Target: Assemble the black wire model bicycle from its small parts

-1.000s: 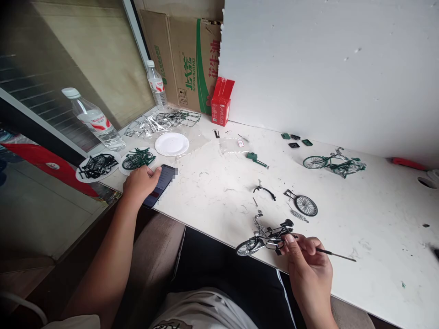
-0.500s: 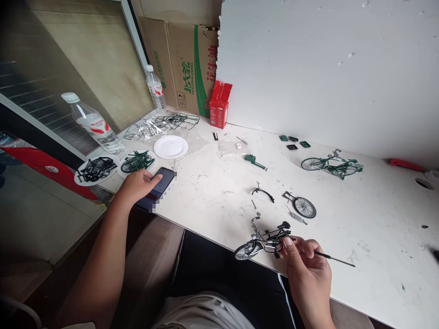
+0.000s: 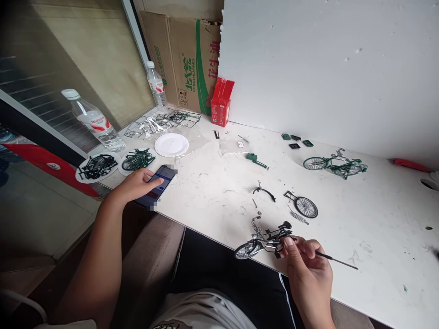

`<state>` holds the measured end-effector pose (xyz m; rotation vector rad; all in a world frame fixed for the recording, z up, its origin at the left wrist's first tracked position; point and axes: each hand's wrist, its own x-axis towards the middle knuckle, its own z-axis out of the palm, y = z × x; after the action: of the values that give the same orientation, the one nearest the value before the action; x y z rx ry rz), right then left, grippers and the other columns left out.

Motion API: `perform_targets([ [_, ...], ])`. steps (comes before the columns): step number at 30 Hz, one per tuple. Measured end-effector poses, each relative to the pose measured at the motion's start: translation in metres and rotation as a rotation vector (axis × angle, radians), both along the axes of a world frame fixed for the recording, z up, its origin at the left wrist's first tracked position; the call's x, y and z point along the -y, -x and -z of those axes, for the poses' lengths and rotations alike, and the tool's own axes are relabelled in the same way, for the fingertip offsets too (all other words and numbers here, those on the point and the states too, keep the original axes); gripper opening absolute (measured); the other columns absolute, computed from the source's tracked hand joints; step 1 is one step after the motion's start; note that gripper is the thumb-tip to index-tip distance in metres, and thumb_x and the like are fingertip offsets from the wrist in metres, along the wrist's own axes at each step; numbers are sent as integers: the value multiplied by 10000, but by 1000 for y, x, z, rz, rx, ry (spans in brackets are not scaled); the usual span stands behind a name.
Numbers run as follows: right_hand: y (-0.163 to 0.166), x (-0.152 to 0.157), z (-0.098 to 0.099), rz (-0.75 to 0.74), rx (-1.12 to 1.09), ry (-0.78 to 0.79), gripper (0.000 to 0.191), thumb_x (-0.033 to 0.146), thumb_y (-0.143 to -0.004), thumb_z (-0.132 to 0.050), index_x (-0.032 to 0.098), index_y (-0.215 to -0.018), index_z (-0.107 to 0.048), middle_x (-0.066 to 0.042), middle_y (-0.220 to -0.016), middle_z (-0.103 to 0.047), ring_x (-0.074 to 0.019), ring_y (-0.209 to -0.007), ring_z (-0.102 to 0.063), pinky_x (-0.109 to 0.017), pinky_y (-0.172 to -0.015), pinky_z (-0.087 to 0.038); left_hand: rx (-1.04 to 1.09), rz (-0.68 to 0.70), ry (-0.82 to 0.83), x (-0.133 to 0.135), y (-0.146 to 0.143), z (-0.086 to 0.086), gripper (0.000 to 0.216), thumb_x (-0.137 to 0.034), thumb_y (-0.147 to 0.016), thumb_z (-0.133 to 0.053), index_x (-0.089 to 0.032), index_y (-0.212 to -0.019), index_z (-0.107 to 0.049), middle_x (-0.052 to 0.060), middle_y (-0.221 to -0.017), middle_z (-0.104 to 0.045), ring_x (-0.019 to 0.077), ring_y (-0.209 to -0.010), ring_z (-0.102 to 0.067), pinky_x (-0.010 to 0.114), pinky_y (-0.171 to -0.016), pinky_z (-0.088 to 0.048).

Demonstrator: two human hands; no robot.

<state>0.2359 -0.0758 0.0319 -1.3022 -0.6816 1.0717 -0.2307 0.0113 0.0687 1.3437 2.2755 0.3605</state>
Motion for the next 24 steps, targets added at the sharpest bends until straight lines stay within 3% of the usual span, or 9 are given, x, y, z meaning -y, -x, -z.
perform_targets([
  [9,-1,1,2,-1,12,2,670,334,-669,-1035,230,-785,-383,33,-826,-597,-102,-701,-587,-225,-656,-514,86,24,34,4,4,-2,665,-624,-744,-775,-199,-1239,-645,145,-1361,-687,313,-1227,-673,324,-947,-518],
  [16,1,0,2,-4,25,-7,673,350,-675,-1029,234,-787,-376,35,-812,-592,-108,-704,-583,-237,-653,-514,28,-36,20,0,1,-4,572,-624,-830,-676,-195,-1207,-695,148,-1296,-729,331,-1146,-704,339,-892,-519],
  [24,-1,-1,3,-17,-19,-15,653,312,-685,-1023,235,-787,-383,48,-786,-569,-110,-706,-602,-218,-652,-523,-10,-65,-5,-4,-5,-4,316,-383,-903,-551,-193,-1101,-708,158,-1294,-748,355,-1206,-692,380,-981,-516],
])
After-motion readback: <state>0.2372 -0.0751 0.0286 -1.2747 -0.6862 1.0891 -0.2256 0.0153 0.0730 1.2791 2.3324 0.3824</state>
